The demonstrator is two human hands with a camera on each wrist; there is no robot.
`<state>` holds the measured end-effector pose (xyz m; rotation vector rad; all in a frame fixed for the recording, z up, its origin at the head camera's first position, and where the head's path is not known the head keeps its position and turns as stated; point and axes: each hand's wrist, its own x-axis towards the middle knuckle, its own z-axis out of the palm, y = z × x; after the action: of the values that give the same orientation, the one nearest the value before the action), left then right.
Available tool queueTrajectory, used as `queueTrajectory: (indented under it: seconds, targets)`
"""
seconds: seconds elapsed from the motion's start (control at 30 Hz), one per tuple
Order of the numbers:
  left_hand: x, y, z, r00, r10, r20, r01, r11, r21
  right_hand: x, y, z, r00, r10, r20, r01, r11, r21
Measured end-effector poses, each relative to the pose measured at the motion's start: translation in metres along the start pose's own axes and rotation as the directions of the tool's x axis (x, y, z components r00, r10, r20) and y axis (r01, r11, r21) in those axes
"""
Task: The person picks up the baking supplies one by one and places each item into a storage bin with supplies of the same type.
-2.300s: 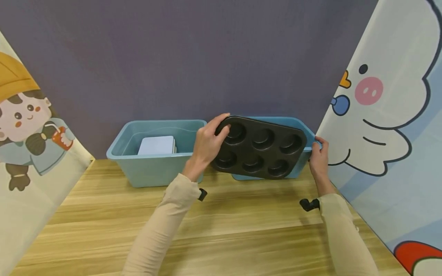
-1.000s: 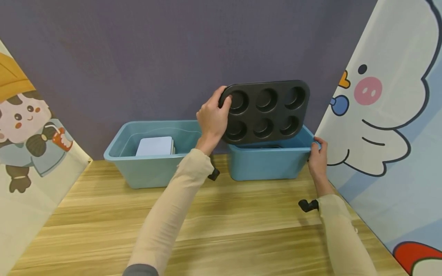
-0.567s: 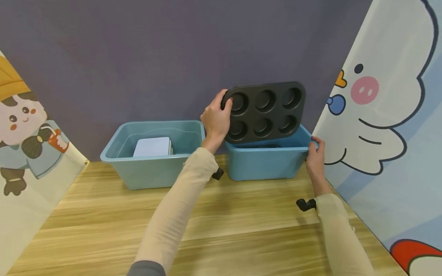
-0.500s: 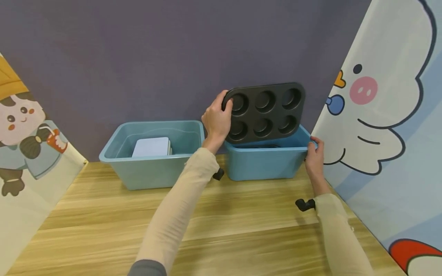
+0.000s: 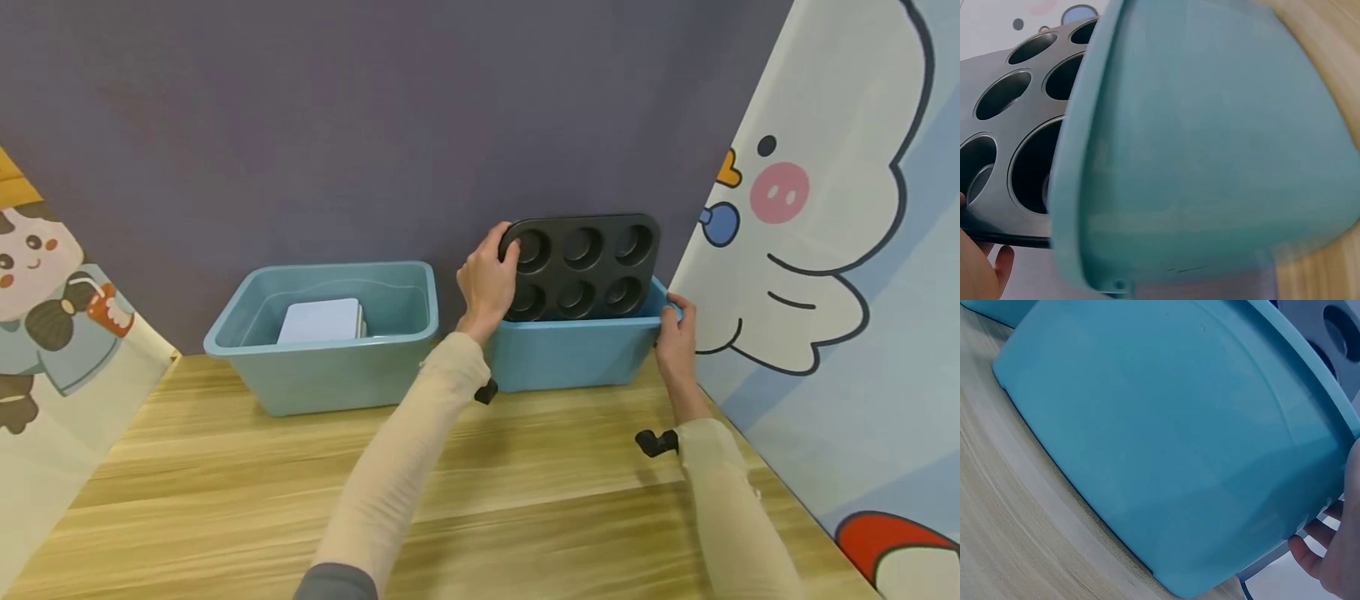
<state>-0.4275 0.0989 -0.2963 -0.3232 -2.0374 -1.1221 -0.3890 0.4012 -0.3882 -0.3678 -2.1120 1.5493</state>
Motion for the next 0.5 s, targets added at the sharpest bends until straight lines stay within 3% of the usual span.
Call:
queueTrajectory:
  seconds: [0.17, 0.37, 0.5]
  targets:
    - [-0.008, -0.007, 0.006, 0.997, -0.028, 0.073, 0.025, 0.999, 0.036, 0.0, -0.001, 0.001, 1.0, 0.005, 0.006, -0.005, 1.0, -0.001]
    - [-0.016, -0.014, 0.014, 0.979, 0.02, 0.201, -0.049, 0.989, 0.142, -0.001, 0.001, 0.0, 0.999, -0.007, -0.038, 0.006, 1.0, -0.027]
    - [-0.022, -0.02, 0.017, 0.97, 0.003, 0.242, -0.047, 0.983, 0.175, -0.001, 0.0, 0.0, 0.999, -0.016, -0.03, 0.015, 0.999, -0.04]
